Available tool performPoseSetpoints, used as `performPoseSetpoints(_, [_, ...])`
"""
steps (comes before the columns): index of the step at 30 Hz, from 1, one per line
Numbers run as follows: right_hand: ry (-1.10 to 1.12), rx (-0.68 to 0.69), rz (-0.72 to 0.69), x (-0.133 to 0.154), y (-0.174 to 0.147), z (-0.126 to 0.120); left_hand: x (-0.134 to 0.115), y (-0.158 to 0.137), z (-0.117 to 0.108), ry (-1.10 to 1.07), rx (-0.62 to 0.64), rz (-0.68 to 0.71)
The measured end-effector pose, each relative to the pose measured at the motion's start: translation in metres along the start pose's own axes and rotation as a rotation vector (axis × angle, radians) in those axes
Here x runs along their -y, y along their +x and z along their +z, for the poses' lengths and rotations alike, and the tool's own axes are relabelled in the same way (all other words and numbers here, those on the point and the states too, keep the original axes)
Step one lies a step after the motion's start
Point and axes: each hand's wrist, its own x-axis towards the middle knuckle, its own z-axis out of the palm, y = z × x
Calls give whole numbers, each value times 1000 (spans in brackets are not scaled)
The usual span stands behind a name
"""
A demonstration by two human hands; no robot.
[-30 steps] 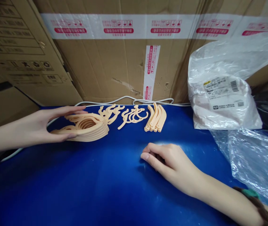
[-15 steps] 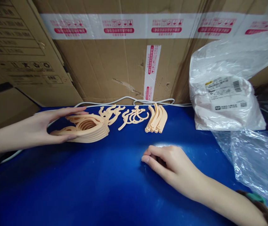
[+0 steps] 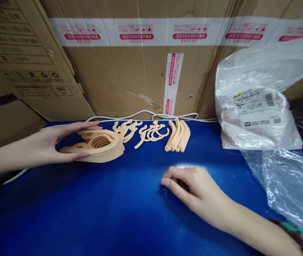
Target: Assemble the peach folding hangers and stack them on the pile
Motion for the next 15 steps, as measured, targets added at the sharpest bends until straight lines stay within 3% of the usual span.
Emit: performPoseSetpoints(15, [-5,6,-12,-3,1,0,-2,0,-1,4,6,-12])
